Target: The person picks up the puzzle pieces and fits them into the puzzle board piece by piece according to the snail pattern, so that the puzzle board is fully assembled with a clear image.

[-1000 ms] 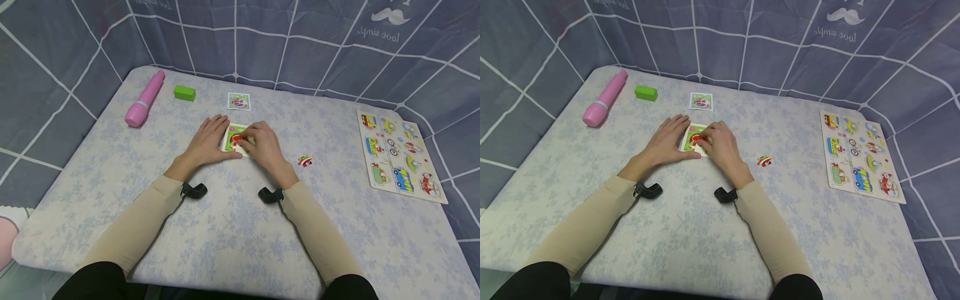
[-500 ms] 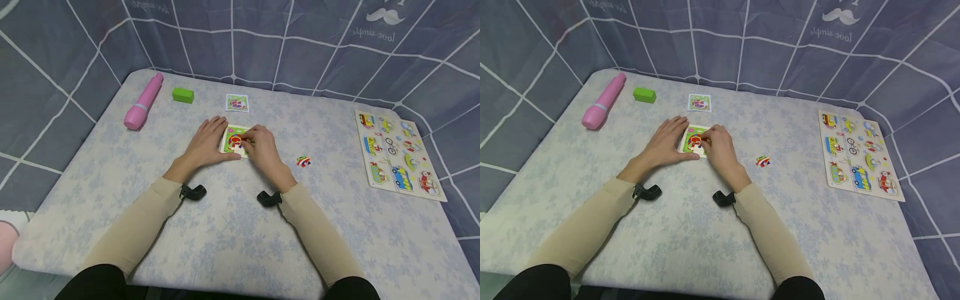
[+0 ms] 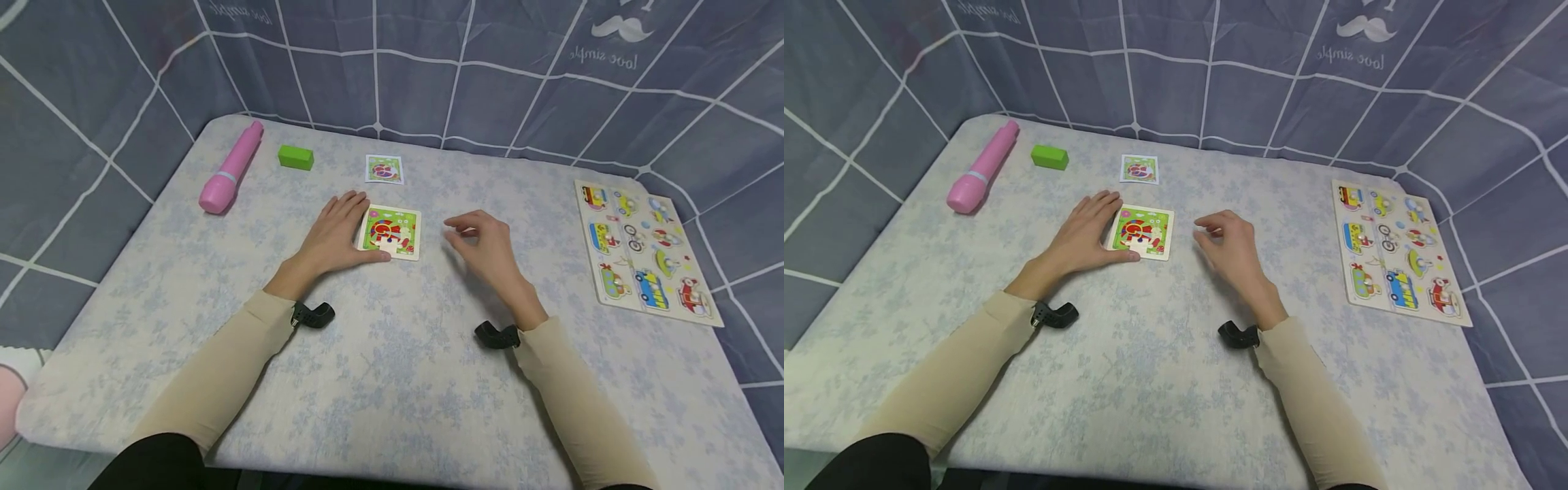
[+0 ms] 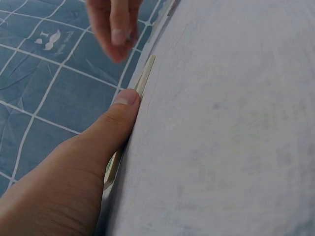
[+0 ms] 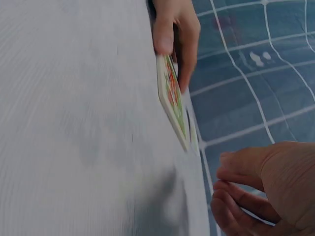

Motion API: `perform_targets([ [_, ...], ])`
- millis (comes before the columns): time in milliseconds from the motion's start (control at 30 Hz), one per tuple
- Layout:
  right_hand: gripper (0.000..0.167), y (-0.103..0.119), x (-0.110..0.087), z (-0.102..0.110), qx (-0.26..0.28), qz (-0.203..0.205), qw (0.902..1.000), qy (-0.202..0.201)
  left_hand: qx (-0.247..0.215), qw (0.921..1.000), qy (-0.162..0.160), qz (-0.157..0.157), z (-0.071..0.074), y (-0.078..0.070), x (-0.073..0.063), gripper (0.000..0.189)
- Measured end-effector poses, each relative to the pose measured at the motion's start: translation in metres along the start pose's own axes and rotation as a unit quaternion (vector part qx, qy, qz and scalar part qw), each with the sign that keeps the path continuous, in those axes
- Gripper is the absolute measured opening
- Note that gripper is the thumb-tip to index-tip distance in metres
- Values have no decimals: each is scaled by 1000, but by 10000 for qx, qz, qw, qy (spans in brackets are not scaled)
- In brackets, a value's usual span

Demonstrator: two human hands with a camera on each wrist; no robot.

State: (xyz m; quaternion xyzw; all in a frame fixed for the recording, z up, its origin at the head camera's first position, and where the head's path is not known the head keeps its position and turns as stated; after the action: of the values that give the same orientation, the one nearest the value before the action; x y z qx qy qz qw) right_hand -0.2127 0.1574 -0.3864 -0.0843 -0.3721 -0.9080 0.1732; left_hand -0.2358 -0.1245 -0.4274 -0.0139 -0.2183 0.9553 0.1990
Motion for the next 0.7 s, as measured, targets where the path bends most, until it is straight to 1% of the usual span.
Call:
perform_targets([
  [167,22,-21,-24,31,-170,-309,9993,-119,-28,10000,0,1,0,0,0,121],
  [300,21,-32,-42,44,-522,-663,9961,-242,-42,10000,23,17,0,-1,0,121],
  [400,27,-36,-49,43,-910,-846,9919,-268,-37,10000,13,21,0,-1,0,121],
  [467,36,-37,-50,39,-1144,-1005,9880,-267,-43,10000,4,19,0,0,0,121],
  [533,40,-36,-50,34,-1305,-1123,9848,-247,-36,10000,-4,17,0,1,0,121],
  [600,40,-33,-50,30,-1359,-1202,9831,-236,-50,10000,-1,8,-1,1,0,121],
  [700,31,-31,-50,28,-1197,-1058,9870,-187,-55,10000,-5,-10,-1,0,0,121],
])
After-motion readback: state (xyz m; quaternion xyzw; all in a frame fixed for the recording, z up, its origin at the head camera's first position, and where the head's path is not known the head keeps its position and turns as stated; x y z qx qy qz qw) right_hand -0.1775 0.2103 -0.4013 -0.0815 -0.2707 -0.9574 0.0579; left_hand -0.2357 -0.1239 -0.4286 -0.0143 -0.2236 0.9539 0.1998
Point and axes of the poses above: each hand's wrist, its own x-axis towards the middle knuckle, its own z-axis out of the back of the hand, y = z × x, the point moved 3 cm from there along x, towards the middle knuckle, and after that the axes turned 1 degree about -x, right-handed, at the moved point
